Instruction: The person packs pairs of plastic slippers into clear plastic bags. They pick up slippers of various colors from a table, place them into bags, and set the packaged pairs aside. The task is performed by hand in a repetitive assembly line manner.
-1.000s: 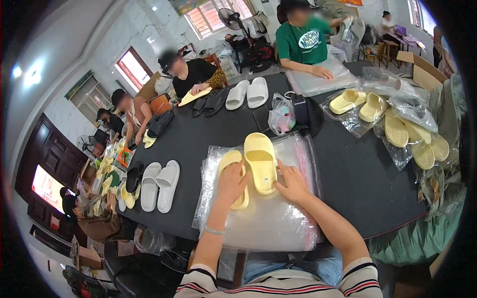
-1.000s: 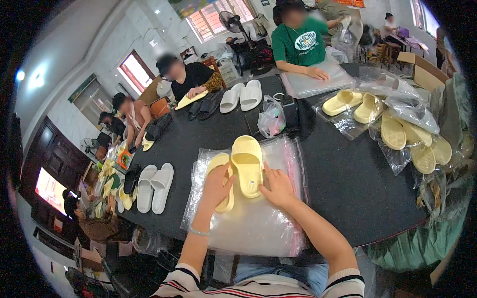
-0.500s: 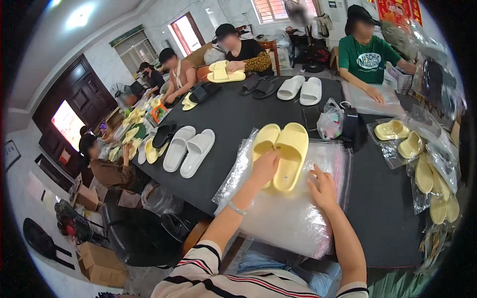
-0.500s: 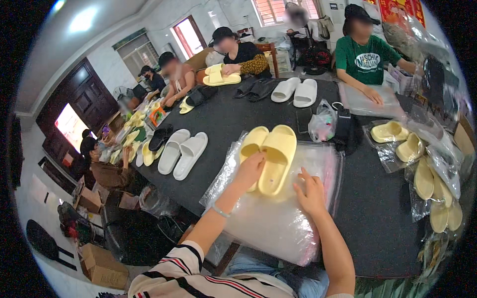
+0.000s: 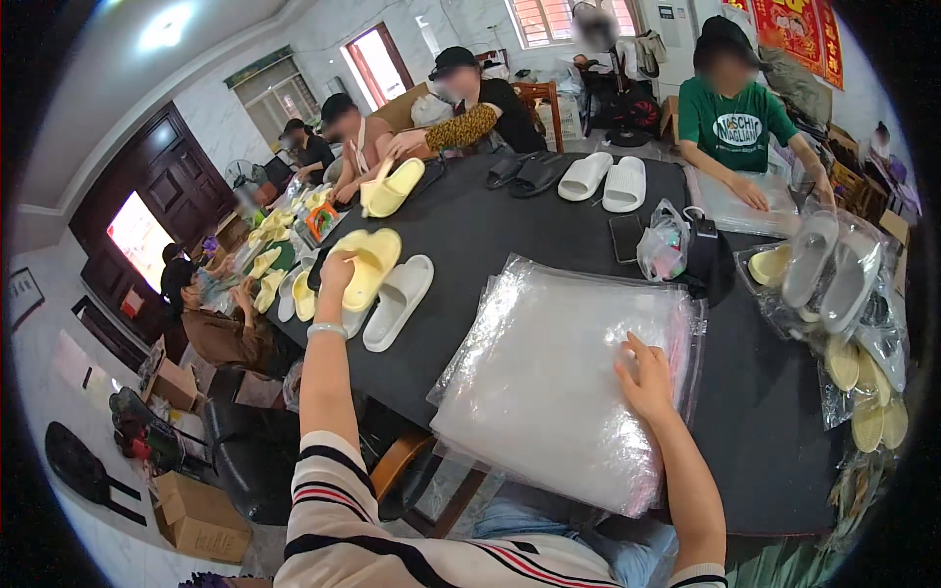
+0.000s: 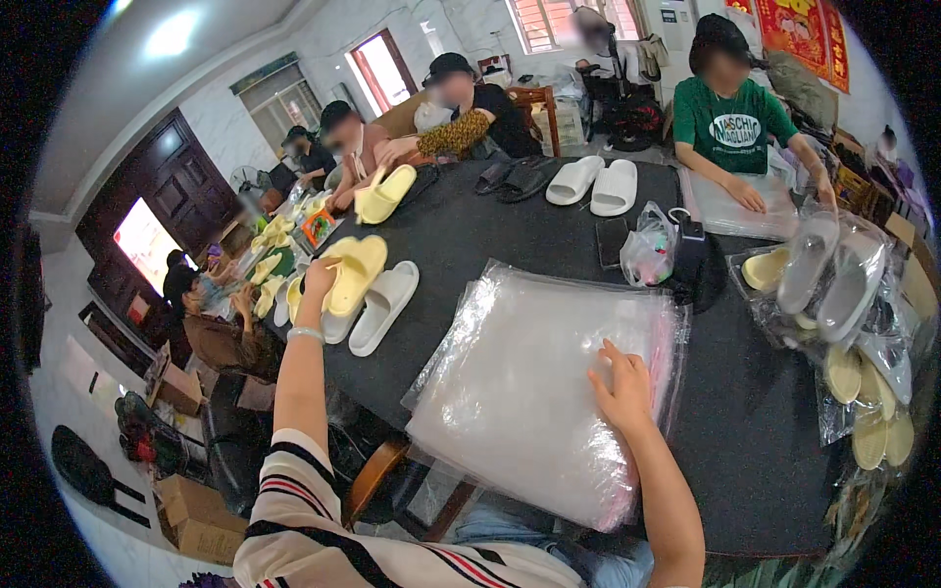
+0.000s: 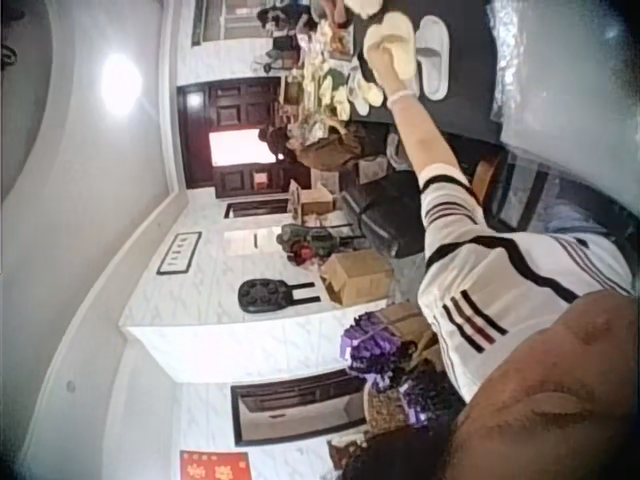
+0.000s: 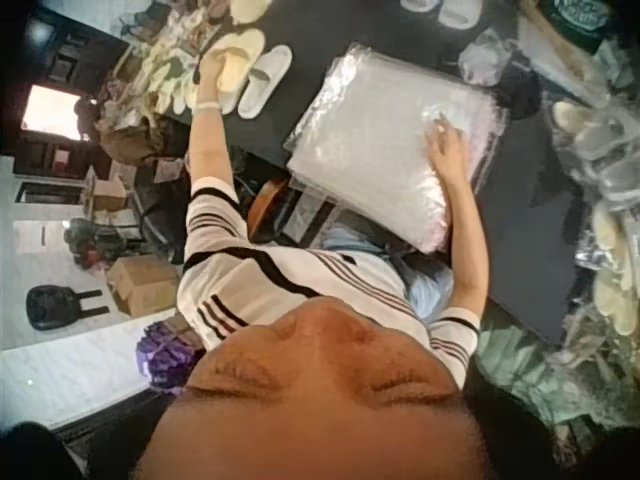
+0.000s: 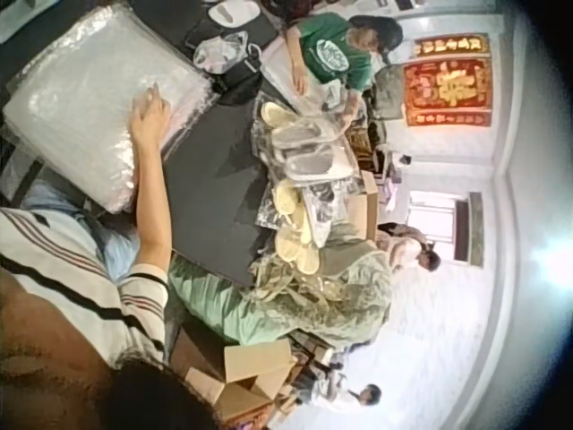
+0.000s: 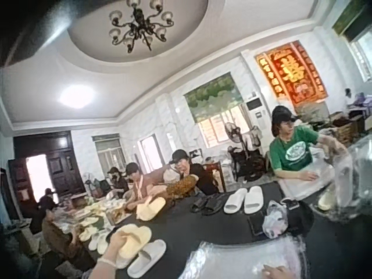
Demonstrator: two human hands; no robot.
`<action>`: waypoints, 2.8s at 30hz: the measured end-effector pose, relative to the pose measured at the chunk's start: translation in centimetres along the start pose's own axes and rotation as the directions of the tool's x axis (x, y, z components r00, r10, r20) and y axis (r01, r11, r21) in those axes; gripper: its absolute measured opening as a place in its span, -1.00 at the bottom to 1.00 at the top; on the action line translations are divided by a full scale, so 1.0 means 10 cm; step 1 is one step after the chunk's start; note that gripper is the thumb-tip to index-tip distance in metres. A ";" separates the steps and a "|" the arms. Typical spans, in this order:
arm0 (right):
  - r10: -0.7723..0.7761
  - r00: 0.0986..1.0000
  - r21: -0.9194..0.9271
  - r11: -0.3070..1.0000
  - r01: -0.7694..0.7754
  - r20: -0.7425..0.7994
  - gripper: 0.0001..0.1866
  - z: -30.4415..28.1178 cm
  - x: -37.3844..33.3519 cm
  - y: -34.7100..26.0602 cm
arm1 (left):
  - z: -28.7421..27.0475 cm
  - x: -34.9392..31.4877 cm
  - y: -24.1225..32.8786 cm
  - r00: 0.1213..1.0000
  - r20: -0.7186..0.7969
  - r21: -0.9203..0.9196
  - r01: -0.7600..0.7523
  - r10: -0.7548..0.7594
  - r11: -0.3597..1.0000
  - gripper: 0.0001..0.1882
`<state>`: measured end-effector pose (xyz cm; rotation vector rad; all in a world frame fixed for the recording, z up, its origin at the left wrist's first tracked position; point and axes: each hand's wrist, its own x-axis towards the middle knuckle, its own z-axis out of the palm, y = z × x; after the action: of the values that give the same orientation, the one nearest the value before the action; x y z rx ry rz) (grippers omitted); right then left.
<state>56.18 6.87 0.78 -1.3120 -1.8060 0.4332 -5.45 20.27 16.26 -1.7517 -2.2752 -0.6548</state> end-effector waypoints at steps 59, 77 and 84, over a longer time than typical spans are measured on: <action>0.235 0.650 0.526 0.797 0.297 -0.723 -0.47 -2.97 0.52 0.16 | 1.57 -2.14 2.39 0.779 0.255 -0.048 -0.581 0.572 0.813 -0.31; 0.003 0.934 0.828 0.462 -0.319 0.358 -0.35 -1.66 0.86 -0.76 | 1.82 -1.93 2.01 0.908 0.373 -0.927 0.360 0.190 0.102 -0.47; 0.175 0.961 0.682 0.677 -0.276 0.216 -0.31 -0.99 0.44 -0.20 | 1.72 -1.92 2.08 0.925 0.340 -0.938 0.321 0.172 0.129 -0.77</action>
<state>62.29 8.15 9.86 -0.9490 -1.3344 1.2494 21.70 15.68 -2.18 -2.3312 -2.1676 -2.6281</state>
